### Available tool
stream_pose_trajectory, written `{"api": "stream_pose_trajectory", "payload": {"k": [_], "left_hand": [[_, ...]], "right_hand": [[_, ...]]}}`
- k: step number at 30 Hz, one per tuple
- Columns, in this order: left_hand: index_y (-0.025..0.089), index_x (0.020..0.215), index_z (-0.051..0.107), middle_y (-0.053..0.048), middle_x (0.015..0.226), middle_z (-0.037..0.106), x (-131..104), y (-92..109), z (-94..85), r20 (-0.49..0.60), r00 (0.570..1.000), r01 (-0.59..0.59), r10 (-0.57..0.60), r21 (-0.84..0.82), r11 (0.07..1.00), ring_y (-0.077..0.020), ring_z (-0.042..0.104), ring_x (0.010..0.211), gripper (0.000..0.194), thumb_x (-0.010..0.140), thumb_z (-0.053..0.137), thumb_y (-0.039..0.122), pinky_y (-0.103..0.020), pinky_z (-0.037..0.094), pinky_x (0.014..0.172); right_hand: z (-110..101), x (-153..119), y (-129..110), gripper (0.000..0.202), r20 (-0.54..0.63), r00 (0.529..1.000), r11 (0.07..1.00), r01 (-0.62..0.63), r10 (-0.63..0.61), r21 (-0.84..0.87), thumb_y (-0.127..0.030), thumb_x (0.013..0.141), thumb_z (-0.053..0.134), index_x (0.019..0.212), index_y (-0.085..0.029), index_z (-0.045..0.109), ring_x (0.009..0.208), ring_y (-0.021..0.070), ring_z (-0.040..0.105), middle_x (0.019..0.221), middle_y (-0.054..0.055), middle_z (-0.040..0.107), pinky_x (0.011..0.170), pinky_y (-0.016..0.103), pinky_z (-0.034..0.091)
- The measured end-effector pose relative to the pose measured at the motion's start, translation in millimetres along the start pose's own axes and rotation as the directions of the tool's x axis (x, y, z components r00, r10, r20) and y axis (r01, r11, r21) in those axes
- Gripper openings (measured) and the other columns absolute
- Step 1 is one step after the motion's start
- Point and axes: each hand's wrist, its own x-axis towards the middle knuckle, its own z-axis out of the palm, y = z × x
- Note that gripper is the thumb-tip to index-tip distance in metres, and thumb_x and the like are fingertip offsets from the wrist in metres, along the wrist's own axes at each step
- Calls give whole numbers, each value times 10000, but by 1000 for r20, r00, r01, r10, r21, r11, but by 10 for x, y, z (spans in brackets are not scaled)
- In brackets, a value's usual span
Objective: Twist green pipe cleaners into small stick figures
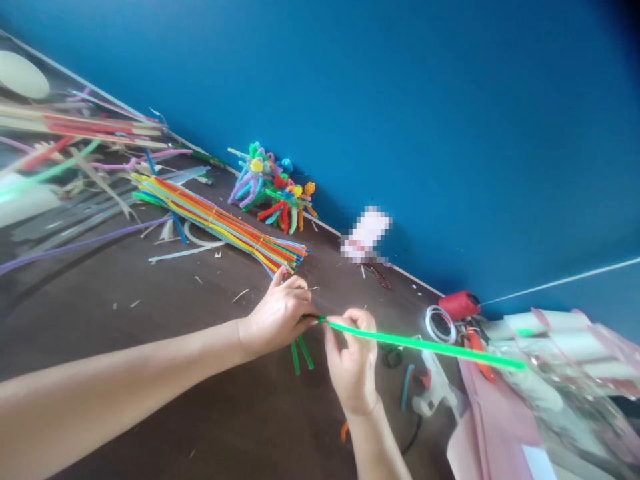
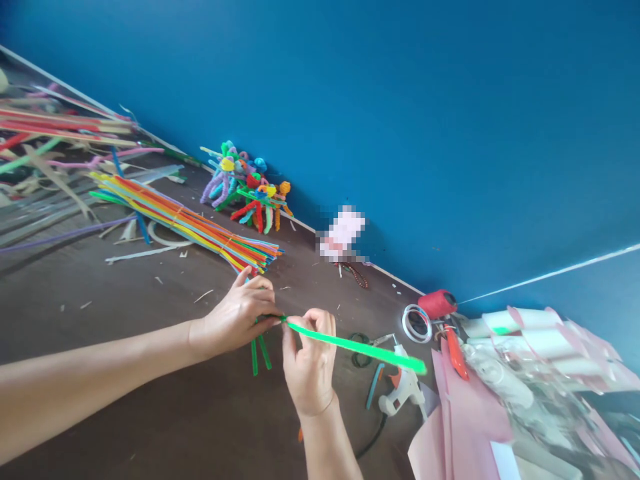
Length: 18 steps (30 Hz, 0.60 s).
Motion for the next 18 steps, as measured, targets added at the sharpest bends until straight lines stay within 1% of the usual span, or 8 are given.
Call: {"api": "stream_pose_trajectory", "payload": {"k": [3,5,7,9,11,13,16,18], "left_hand": [[237,717,654,5,630,580,-9,-4,18,18,997,-80,80,32,996,-193,465,872,125,760,544,275,-515,66,951],[234,683,643,10,631,580,-16,-2,25,25,989,-144,143,42,989,-186,463,886,140,766,538,274,-512,49,963],[232,669,631,13,645,584,-23,8,21,27,979,-203,202,36,979,-177,463,893,166,782,518,274,-505,46,972],[232,683,626,12,648,582,-26,22,7,32,968,-250,250,7,968,-172,461,902,180,798,497,281,-501,48,978],[233,707,628,11,641,578,-25,32,-7,35,962,-269,270,-43,962,-170,460,913,174,801,495,293,-495,51,983],[235,732,630,13,646,583,-19,34,-9,36,966,-249,254,-119,961,-166,460,923,152,794,509,302,-484,59,987],[243,777,634,15,697,602,-8,18,17,41,989,-130,145,-249,960,-160,470,914,118,779,533,304,-461,103,985],[237,795,637,2,743,607,-4,2,47,48,998,-30,48,-310,950,-160,481,894,124,772,540,310,-420,187,963]], "right_hand": [[2,19,42,84,5,996,988,-92,93,125,-186,778,529,777,-187,613,800,183,508,796,55,536,741,337,408],[17,18,84,71,96,966,927,-259,242,272,-220,768,545,768,-184,606,742,169,520,753,38,566,702,309,412],[39,10,120,78,240,887,769,-462,395,441,-250,755,560,764,-180,593,619,132,499,660,2,549,596,254,403],[62,2,137,85,363,799,542,-595,479,594,-262,732,583,750,-179,571,527,93,443,587,-35,497,507,209,357],[81,2,134,104,435,743,342,-638,508,689,-261,704,609,715,-176,550,497,73,408,557,-55,455,476,188,324],[94,11,121,134,471,705,209,-647,530,733,-263,677,633,686,-171,537,495,67,407,550,-60,445,479,184,323],[109,30,113,180,483,657,93,-641,578,762,-275,635,666,673,-173,523,495,74,426,546,-58,457,490,195,343],[121,36,124,198,479,653,57,-624,586,780,-276,619,676,670,-178,511,477,77,425,525,-61,457,481,200,342]]}}
